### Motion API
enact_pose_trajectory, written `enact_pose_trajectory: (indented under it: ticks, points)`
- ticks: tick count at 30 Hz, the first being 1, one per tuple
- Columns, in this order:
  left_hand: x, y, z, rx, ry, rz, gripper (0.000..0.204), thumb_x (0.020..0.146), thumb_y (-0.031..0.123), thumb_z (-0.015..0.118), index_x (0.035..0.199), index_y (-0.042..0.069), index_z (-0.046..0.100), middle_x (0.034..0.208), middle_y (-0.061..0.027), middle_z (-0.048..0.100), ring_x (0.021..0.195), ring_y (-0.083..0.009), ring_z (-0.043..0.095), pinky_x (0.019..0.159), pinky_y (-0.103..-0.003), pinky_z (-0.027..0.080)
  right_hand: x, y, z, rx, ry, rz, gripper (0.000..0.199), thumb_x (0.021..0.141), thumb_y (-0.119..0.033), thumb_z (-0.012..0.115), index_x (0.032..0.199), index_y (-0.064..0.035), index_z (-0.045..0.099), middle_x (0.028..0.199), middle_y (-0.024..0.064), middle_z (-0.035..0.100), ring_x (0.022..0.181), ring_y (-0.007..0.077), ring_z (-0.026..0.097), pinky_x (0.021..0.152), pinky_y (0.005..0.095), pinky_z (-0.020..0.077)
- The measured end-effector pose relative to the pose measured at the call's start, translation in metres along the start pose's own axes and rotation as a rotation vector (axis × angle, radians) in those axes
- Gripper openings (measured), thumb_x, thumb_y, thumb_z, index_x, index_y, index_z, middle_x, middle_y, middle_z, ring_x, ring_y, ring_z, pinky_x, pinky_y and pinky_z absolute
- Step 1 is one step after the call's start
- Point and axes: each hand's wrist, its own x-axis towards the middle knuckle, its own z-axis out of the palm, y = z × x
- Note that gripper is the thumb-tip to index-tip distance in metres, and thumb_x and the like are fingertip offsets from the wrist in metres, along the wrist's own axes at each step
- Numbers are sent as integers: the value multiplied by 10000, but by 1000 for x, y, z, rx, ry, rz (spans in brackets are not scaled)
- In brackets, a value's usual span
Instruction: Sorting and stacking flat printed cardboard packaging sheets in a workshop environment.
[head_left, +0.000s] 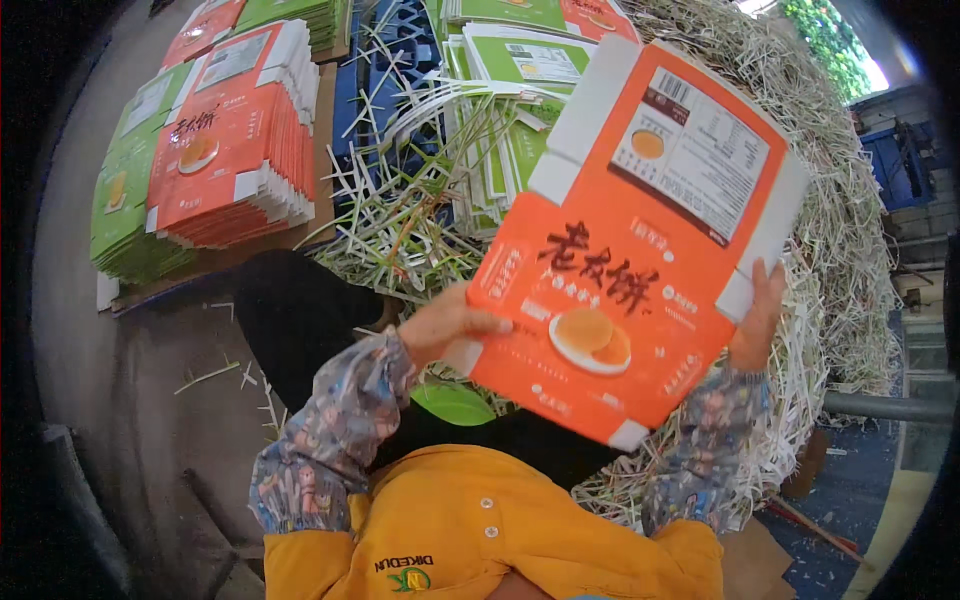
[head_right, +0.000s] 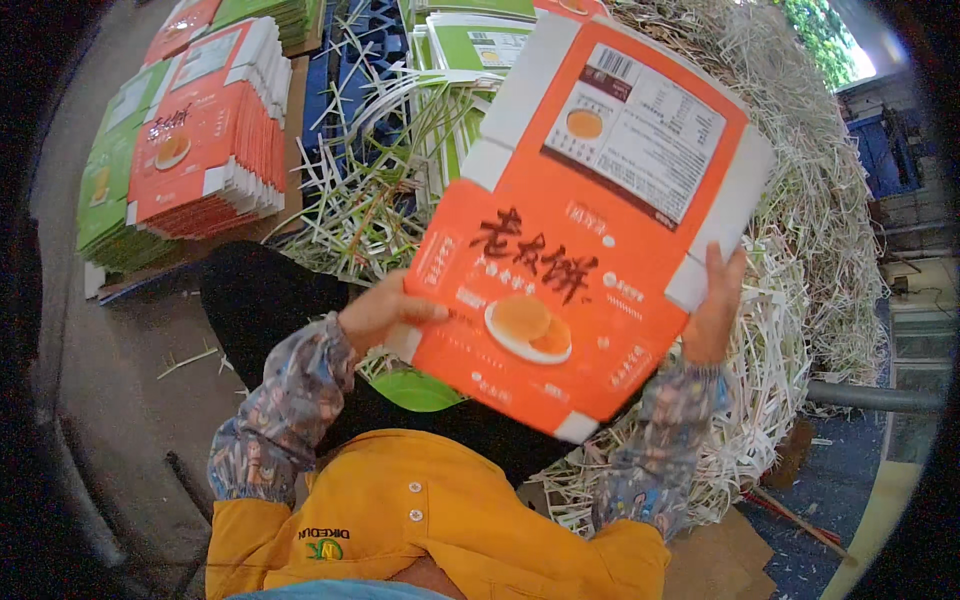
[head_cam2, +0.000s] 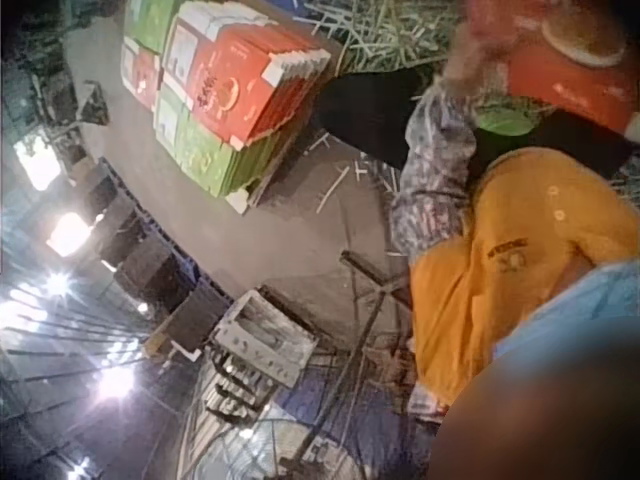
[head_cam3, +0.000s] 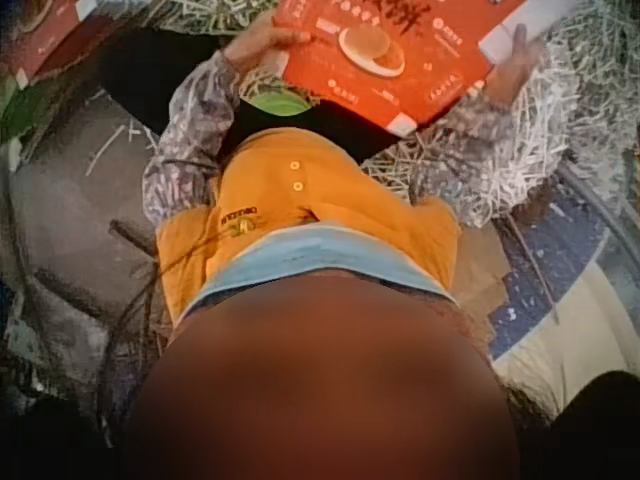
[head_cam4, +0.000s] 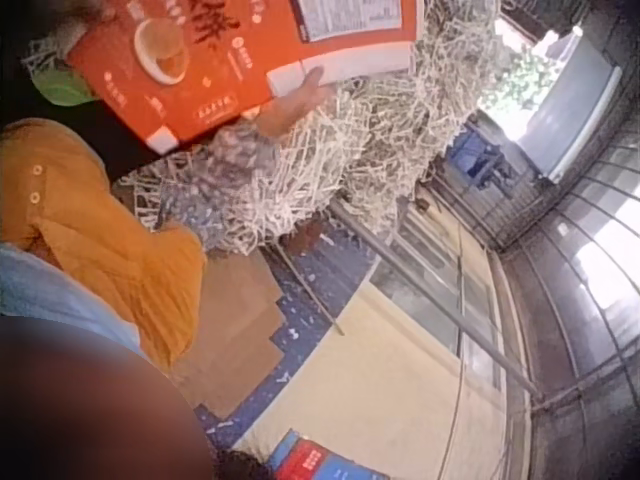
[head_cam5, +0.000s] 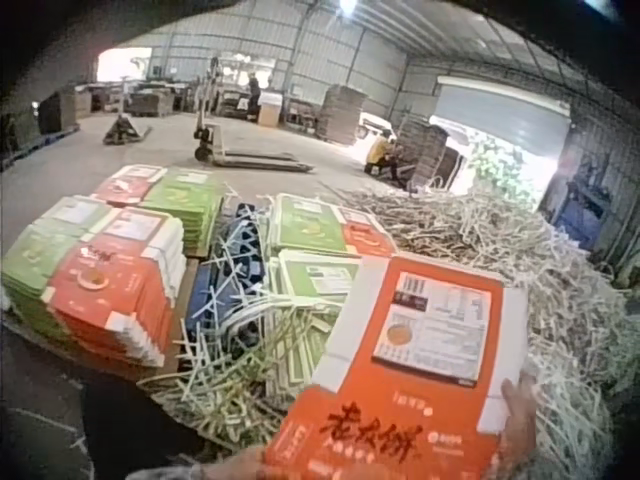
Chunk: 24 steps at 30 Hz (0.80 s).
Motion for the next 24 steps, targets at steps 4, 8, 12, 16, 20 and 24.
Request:
enact_pose_trajectory:
  ticks: [4,8,12,16,20,24]
  points:
    - [14,17,-20,204,128,172,412,658,82,680,1024,1,509,913,-57,585,794,-132,560,728,-263,442,15,21,12,-7,-57,-19,274,840,-110,477,1060,1,357,991,123,506,838,179,549,717,278,464]
    - [26,-16,-57,399,556,388,500,648,149,703,1038,-17,439,947,-80,514,871,-150,497,762,-277,411,26,57,19,33,-33,18,246,831,-79,486,1023,9,359,980,119,510,824,174,544,713,280,459]
    - [44,-72,-55,113,873,238,570,703,249,678,1103,-16,371,970,-84,462,891,-162,443,786,-294,366,31,112,18,131,107,10,282,810,-17,488,1056,20,353,1037,144,493,909,217,527,779,327,439]
    - [43,-90,-15,-141,818,-86,680,653,329,704,1123,-30,368,1097,-154,441,1071,-265,378,892,-359,331,17,125,20,73,170,99,375,805,-4,474,1142,39,316,1055,162,488,921,245,547,759,333,465]
    - [62,-114,-15,-532,490,10,436,782,244,598,1102,-2,435,1050,-97,511,951,-246,495,846,-414,399,-2,122,35,129,208,75,385,809,-5,466,1155,43,303,1072,162,474,935,237,535,777,340,453]
    - [69,-111,-24,-812,393,179,333,822,106,519,1133,38,421,1116,-119,510,976,-266,530,836,-456,446,-6,118,35,12,271,3,398,816,-12,467,1165,23,280,1086,163,453,926,223,523,781,339,443]
